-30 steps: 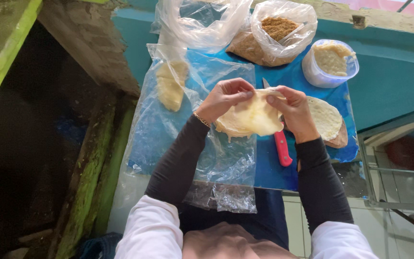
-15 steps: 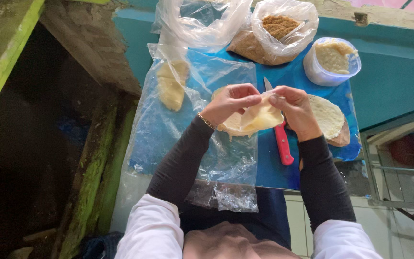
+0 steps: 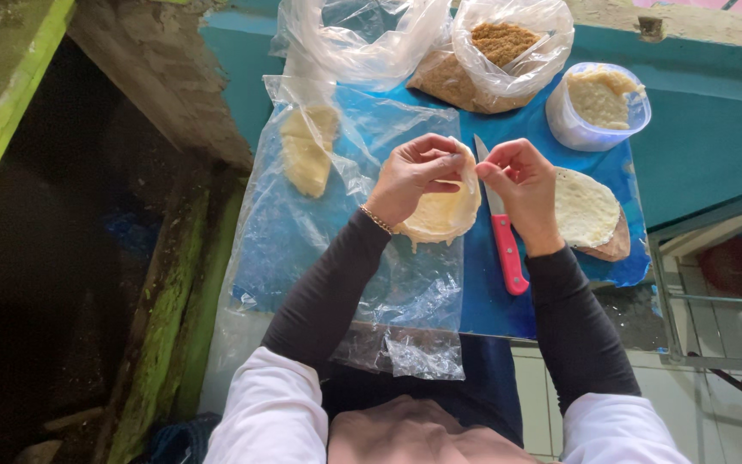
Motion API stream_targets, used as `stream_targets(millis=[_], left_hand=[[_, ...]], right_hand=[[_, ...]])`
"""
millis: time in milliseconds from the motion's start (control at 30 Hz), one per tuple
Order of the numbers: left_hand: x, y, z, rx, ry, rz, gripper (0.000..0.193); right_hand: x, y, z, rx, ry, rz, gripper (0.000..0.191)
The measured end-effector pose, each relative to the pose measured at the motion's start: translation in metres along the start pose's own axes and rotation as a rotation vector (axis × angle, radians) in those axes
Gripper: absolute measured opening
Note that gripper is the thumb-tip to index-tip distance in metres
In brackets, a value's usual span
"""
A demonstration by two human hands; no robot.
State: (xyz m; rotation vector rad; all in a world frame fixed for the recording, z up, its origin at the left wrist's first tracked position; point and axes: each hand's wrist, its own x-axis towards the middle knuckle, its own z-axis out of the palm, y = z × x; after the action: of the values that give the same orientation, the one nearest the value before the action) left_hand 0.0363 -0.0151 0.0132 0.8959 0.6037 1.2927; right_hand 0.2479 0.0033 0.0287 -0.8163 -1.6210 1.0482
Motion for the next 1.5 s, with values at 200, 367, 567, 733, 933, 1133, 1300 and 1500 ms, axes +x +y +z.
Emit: stream_targets(millis=[200,367,567,733,933,1133,1300,1500], left_hand=[[-0.006,-0.002,0.007,0.064,-0.1,-0.031,0.015],[-0.004,-0.002,0.006,0.065,-0.111,0.038,0.015],[-0.003,-0.005,0.002,0.11,-0.065,0.096,0.013],[0.003,-0.008,-0.003,0.003,0.019,0.048,0.013],[0.006,-0.022,-0.005,0.207,-0.072,0.212,0.013],[0.004,-0.014,0.0,0.329,-0.098,0.292,0.015],[-0.006,0.007,0.006,0.213,-0.037,-0.036,0.018],[-0.01,0.008,0.011,0.17,-0.064,0.013,0.025]], right_hand=[[-0.001,-0.006,0.003,-0.044,-0.091,0.004,0.025],[0.002,-0.006,-0.001,0.12,-0.104,0.132,0.013],[0.002,-0.007,-0.004,0.229,-0.033,0.198,0.008],[0.003,-0.01,-0.007,0.468,-0.012,0.263,0.007],[0.005,0.0,-0.004,0.643,-0.029,0.379,0.015],[0.002,0.016,-0.004,0.535,-0.022,0.29,0.012],[-0.001,0.012,0.001,0.367,0.042,0.11,0.007],[-0.006,0.0,0.013,0.175,0.01,0.047,0.009]])
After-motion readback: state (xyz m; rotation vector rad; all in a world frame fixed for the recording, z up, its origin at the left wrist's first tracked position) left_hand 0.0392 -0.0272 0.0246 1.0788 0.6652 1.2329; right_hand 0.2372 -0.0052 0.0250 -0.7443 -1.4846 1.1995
